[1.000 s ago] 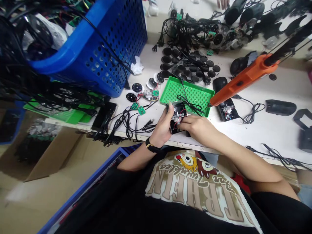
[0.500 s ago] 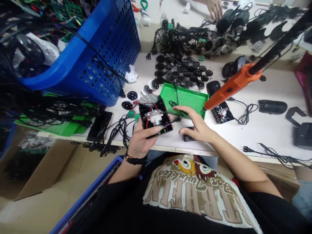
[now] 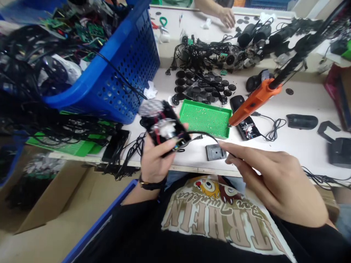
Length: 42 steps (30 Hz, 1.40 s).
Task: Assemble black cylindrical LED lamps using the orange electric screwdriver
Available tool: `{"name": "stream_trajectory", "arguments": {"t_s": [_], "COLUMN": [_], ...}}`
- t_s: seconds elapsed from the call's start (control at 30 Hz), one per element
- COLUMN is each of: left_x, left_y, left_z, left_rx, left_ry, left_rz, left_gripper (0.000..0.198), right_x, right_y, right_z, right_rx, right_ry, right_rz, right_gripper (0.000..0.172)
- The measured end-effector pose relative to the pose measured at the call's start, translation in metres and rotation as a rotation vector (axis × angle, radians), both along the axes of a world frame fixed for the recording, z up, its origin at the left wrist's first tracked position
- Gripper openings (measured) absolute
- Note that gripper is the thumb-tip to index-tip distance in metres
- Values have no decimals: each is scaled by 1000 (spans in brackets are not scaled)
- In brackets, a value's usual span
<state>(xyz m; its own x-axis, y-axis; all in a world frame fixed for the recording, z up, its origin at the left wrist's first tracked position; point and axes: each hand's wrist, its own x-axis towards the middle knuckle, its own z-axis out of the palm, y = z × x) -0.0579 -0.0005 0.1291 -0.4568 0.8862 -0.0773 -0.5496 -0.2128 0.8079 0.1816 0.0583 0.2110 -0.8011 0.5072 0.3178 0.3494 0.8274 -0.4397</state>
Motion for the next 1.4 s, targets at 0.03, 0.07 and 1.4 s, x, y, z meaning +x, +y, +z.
{"name": "stream_trajectory", "arguments": {"t_s": [0.03,0.07,1.4], "left_x": [10,20,76], "left_y": [3,5,25], "left_z": [-9,-18,-114], "left_rx": [-33,-60,-133], "left_ry": [-20,-44,380], "left_rz": [-46,-87,-61], "left_gripper": [70,76,120], "right_x": [6,10,-6], "right_y": [-2,-2,8], "right_z": [-3,-10,-141], "right_rx": [-20,-46,-62], "right_ry": [-76,-126,-195], "right_rz": [-43,-89,-403], "right_gripper": [39,35,18]}}
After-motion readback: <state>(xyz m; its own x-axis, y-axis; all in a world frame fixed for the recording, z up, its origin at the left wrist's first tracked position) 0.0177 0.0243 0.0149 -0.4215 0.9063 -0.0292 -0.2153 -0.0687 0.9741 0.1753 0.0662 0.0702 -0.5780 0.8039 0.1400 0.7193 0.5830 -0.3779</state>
